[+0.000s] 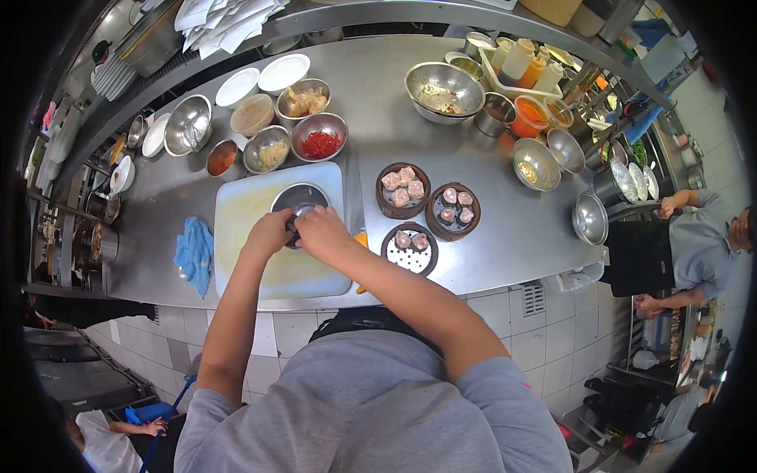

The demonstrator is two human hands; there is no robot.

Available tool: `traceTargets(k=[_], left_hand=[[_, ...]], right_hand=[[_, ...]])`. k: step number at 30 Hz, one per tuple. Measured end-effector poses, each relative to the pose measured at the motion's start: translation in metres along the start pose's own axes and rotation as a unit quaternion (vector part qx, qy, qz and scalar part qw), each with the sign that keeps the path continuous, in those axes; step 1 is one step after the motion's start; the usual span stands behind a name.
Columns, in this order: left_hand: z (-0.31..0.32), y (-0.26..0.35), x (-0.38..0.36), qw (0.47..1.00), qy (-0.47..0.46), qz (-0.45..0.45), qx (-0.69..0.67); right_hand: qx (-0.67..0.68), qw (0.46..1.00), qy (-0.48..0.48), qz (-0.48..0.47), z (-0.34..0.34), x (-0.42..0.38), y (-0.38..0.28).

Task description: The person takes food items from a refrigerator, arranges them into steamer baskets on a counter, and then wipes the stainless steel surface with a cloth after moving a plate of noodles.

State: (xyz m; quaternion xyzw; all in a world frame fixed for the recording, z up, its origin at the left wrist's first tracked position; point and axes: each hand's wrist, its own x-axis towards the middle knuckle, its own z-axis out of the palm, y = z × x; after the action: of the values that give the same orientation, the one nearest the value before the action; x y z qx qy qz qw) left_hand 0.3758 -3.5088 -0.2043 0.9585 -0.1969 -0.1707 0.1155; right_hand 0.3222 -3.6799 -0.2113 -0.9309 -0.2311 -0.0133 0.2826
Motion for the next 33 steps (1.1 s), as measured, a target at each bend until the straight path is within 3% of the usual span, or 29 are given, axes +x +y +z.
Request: traceTargets(k=[2, 6, 8, 10, 12, 14, 16, 20, 24, 26, 28, 30, 32, 33], left_hand=[[0.015, -0.008, 0.012, 0.999, 0.035, -0.016, 0.027], [0.026, -0.008, 0.026, 0.995, 0.045, -0.036, 0.076], [0.017, -0.005, 0.027, 0.995, 0.014, -0.017, 0.099], [0.004, 0.003, 0.023, 0.997, 0.009, 0.0, 0.083], [-0.014, 0.014, 0.023, 0.993, -0.045, -0.002, 0.11], [-0.028, 0.028, 0.018, 0.995, -0.05, -0.008, 0.083], [-0.037, 0.053, 0.005, 0.994, -0.067, 0.034, -0.077], [0.02, 0.111, 0.0, 0.95, -0.175, 0.145, -0.216], [0.07, 0.155, 0.023, 0.938, -0.232, 0.173, -0.189], [0.073, 0.17, 0.03, 0.963, -0.207, 0.16, -0.059], [0.077, 0.176, 0.03, 0.965, -0.217, 0.142, -0.025], [0.085, 0.177, 0.022, 0.977, -0.154, 0.147, 0.031], [0.082, 0.177, 0.015, 0.979, -0.14, 0.145, 0.029], [0.08, 0.177, 0.014, 0.981, -0.127, 0.147, 0.026]], right_hand=[[-0.067, 0.995, -0.026, 0.067, 0.032, 0.023, 0.004], [-0.094, 0.988, -0.036, 0.115, 0.051, 0.036, 0.012], [-0.103, 0.992, 0.016, 0.065, 0.044, 0.029, 0.008], [-0.089, 0.993, 0.038, 0.073, 0.03, 0.012, -0.001], [0.04, 0.993, 0.089, 0.061, -0.002, -0.017, -0.01], [0.16, 0.974, 0.128, 0.093, -0.02, -0.059, -0.002], [0.152, 0.962, 0.176, 0.14, -0.028, -0.114, 0.014], [0.117, 0.922, 0.22, 0.296, -0.029, -0.204, 0.048], [0.014, 0.938, 0.224, 0.264, -0.031, -0.213, 0.059], [0.009, 0.937, 0.226, 0.266, -0.03, -0.217, 0.064], [0.007, 0.951, 0.201, 0.235, -0.03, -0.224, 0.067], [0.029, 0.95, 0.218, 0.221, -0.026, -0.232, 0.078], [0.128, 0.891, 0.204, 0.385, -0.033, -0.233, 0.088], [0.135, 0.884, 0.149, 0.423, -0.039, -0.233, 0.095]])
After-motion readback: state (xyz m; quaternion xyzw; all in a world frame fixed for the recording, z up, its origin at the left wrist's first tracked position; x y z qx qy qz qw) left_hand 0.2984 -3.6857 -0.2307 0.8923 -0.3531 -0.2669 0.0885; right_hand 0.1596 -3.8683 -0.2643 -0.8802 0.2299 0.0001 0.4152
